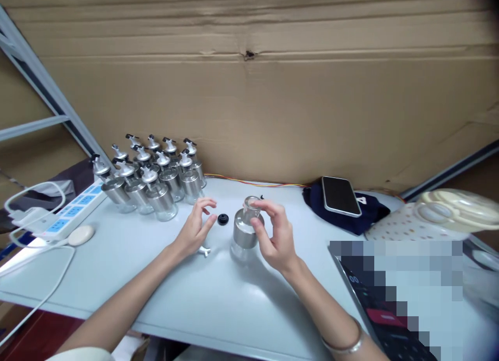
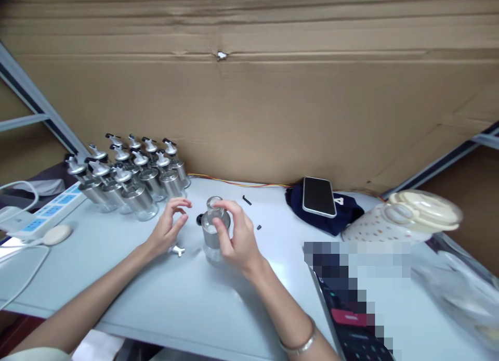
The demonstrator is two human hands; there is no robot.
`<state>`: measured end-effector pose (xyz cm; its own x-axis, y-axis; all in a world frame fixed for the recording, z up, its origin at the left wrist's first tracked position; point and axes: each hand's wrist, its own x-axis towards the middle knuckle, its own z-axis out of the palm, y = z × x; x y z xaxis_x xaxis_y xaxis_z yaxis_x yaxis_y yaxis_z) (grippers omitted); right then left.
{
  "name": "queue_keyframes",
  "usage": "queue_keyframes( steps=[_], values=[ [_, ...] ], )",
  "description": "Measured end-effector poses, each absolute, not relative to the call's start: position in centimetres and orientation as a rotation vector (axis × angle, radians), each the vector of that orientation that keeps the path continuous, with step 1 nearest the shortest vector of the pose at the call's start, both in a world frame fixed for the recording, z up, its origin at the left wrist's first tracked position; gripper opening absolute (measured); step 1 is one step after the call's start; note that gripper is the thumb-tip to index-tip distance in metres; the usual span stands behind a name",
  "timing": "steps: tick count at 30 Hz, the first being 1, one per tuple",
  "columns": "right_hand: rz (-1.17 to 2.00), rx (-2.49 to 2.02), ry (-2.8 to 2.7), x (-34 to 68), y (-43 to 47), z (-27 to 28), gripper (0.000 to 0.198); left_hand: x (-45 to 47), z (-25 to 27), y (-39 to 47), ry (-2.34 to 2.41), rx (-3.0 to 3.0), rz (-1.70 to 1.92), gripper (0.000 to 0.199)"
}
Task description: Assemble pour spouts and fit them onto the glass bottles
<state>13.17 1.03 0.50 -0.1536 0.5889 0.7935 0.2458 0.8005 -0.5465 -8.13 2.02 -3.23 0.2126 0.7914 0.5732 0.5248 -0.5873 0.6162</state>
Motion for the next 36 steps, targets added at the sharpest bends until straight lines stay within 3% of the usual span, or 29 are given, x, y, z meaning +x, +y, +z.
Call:
queue_keyframes(
  steps=[10, 16, 19, 23, 28, 31, 36],
  values=[
    [0.259, -0.469, -1.908, 11.8, 0.9, -0.4, 0.035, -9.7, -2.1, -1.7, 1.348, 2.358, 0.502, 0.019],
    [0.135, -0.538, -2.005, 11.8, 0.6, -0.7, 0.009, -8.2, -1.1, -6.1, 1.275, 2.455, 0.167, 0.009],
    [0.171, -0.56, -2.021, 11.5, 0.4, -0.9, 0.015, -5.5, -0.6, -6.8, 1.025, 2.425, 0.075, 0.021],
    [0.367, -0.583, -2.069, 11.8, 0.7, -1.4, 0.027, -1.9, -1.2, -5.4, 0.814, 2.31, 0.09, 0.03],
    [0.547, -0.717, -2.037, 13.5, 1.6, -1.5, 0.02, 0.0, -3.0, -3.5, 0.75, 2.113, 0.296, 0.025],
    [0.529, -0.807, -1.995, 14.7, 2.1, -1.3, 0.02, 0.3, -3.8, -2.8, 0.797, 1.744, 0.515, 0.023],
    [0.621, -0.981, -1.944, 17.1, 2.3, -1.0, 0.021, 0.3, -4.3, -1.5, 0.686, 1.032, 0.776, 0.04]
  ],
)
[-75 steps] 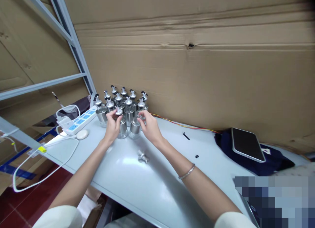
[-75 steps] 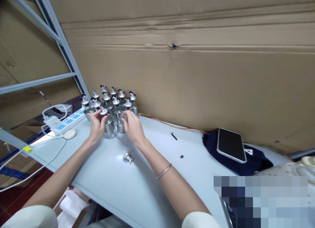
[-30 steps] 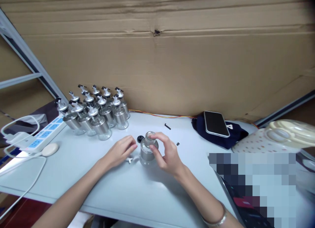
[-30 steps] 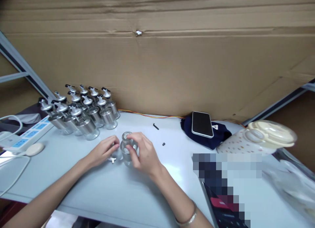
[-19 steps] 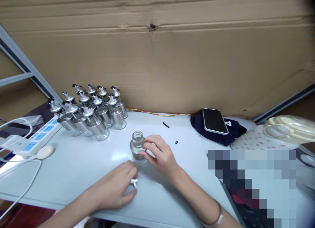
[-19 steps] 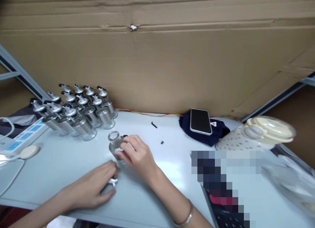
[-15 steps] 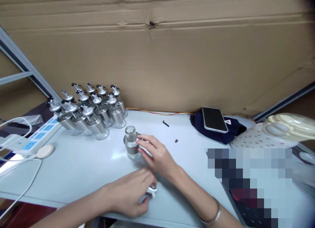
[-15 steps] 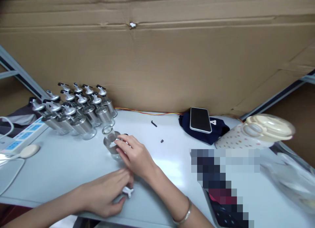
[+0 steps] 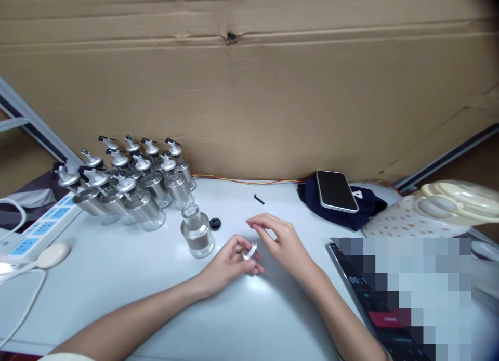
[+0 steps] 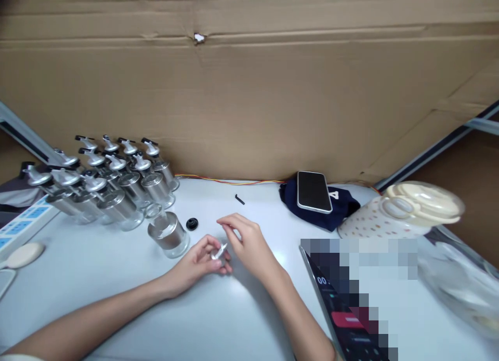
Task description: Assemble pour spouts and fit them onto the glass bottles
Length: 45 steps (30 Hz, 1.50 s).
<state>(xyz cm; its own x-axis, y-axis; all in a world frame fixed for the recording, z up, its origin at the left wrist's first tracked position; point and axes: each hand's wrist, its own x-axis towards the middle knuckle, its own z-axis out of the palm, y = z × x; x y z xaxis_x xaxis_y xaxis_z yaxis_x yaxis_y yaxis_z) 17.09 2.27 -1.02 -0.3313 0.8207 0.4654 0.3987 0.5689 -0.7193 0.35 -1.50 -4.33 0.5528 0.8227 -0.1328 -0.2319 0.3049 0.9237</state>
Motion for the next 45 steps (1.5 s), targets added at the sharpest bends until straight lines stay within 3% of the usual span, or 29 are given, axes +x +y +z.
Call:
queue_keyframes(
  steps=[7, 30, 36, 45],
  values=[
    [1.046, -1.188, -1.998, 18.1, 1.6, -0.1, 0.017, 0.2, -4.9, -1.0, 0.613, 0.874, 0.873, 0.036],
    [1.029, -1.235, -1.985, 18.9, 2.2, 0.0, 0.015, 0.0, -3.8, -0.9, 0.923, 0.876, 0.864, 0.034],
    [0.562, -1.632, -1.977, 21.6, 3.6, -1.2, 0.025, 0.0, -3.9, -1.0, 0.938, 0.878, 0.883, 0.03],
    [0.491, -1.783, -2.069, 22.2, 3.9, -2.9, 0.029, 0.0, -4.1, -1.0, 0.931, 0.871, 0.894, 0.031]
  ],
)
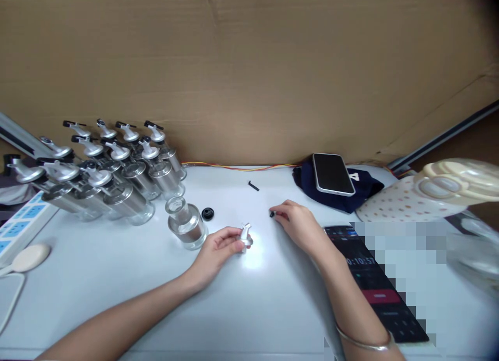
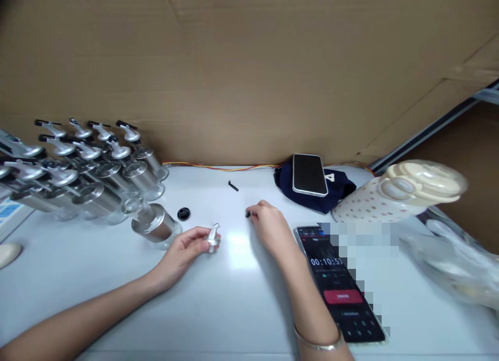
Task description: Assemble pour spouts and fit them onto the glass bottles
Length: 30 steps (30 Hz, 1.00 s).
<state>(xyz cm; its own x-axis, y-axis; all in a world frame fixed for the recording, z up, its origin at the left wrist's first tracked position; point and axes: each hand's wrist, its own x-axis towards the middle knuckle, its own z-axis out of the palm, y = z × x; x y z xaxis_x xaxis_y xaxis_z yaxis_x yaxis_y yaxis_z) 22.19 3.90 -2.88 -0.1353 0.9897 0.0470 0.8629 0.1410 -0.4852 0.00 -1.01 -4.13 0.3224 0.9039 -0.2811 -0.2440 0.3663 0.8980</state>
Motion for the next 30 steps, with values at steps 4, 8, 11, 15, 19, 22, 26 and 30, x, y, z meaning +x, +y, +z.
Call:
queue_keyframes(
  steps=[4, 8, 11, 15, 19, 22, 26, 30],
  values=[
    [0.505, -1.797, -2.065, 21.9, 3.8, -2.6, 0.025, 0.1, -4.1, -0.9, 0.945, 0.863, 0.891, 0.034],
    [0.573, -1.753, -2.012, 21.6, 3.7, -1.9, 0.017, 0.0, -4.1, -1.0, 0.927, 0.855, 0.901, 0.034],
    [0.697, -1.66, -1.971, 20.9, 3.4, -1.3, 0.01, -0.1, -4.1, -1.0, 0.915, 0.848, 0.9, 0.033],
    [1.057, -1.374, -1.77, 19.6, 2.7, -0.7, 0.007, -0.1, -4.2, -1.0, 0.878, 0.848, 0.905, 0.032],
    [1.239, -1.257, -1.618, 19.0, 2.4, -0.6, 0.011, -0.1, -4.3, -1.0, 0.858, 0.87, 0.91, 0.031],
    [1.268, -1.252, -1.623, 19.0, 2.4, -0.6, 0.013, -0.1, -4.3, -1.0, 0.857, 0.88, 0.912, 0.031],
    [1.259, -1.245, -1.629, 19.0, 2.4, -0.6, 0.012, -0.1, -4.2, -1.1, 0.869, 0.888, 0.905, 0.032],
    [1.315, -1.235, -1.589, 19.1, 2.4, -0.7, 0.013, -0.2, -4.3, -1.1, 0.874, 0.887, 0.91, 0.032]
  ],
)
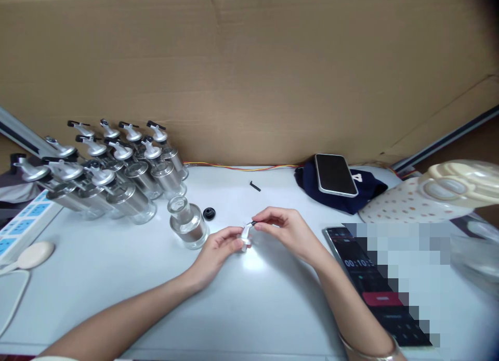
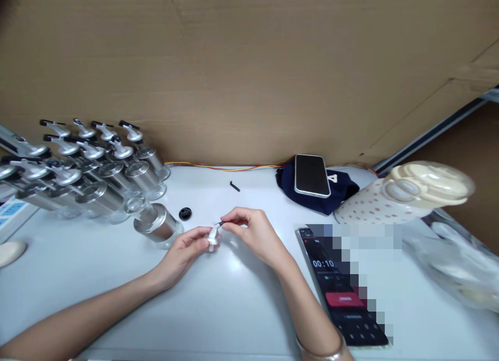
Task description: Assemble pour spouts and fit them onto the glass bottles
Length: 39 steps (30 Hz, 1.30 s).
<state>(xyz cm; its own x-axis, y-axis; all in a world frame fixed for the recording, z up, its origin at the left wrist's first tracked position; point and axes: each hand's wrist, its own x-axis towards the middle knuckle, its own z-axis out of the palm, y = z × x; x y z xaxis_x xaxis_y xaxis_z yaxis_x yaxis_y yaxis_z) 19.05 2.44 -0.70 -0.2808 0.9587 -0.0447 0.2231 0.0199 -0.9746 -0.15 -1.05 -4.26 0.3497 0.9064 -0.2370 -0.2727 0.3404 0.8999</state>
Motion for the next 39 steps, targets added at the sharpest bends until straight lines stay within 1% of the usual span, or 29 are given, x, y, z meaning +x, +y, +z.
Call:
queue_keyframes(
  steps=[3, 9, 11, 15, 19, 28, 34, 39],
  values=[
    [1.361, -1.208, -1.554, 19.14, 2.51, -0.74, 0.013, -0.17, -4.38, -1.05, 0.868, 0.9, 0.913, 0.03],
    [1.476, -1.167, -1.476, 19.23, 2.65, -0.65, 0.017, -0.24, -4.52, -1.04, 0.861, 0.941, 0.909, 0.034],
    [1.613, -1.156, -1.375, 19.09, 2.67, -0.76, 0.022, -0.25, -4.55, -1.02, 0.845, 0.957, 0.902, 0.033],
    [2.004, -1.048, -1.098, 18.61, 2.54, -1.07, 0.033, -0.2, -4.57, -0.96, 0.833, 0.959, 0.923, 0.034],
    [2.187, -0.977, -0.957, 18.5, 2.41, -0.89, 0.03, -0.1, -4.51, -0.99, 0.832, 0.892, 0.946, 0.035],
    [2.234, -0.918, -0.927, 18.8, 2.61, -1.14, 0.026, -0.16, -4.79, -1.03, 0.865, 0.889, 0.934, 0.04],
    [2.233, -0.892, -0.954, 18.77, 2.52, -1.05, 0.031, -0.18, -4.53, -1.05, 0.876, 0.894, 0.936, 0.043],
    [2.213, -0.874, -0.954, 18.63, 2.32, -0.93, 0.027, -0.2, -4.24, -1.0, 0.884, 0.93, 0.955, 0.045]
  ],
)
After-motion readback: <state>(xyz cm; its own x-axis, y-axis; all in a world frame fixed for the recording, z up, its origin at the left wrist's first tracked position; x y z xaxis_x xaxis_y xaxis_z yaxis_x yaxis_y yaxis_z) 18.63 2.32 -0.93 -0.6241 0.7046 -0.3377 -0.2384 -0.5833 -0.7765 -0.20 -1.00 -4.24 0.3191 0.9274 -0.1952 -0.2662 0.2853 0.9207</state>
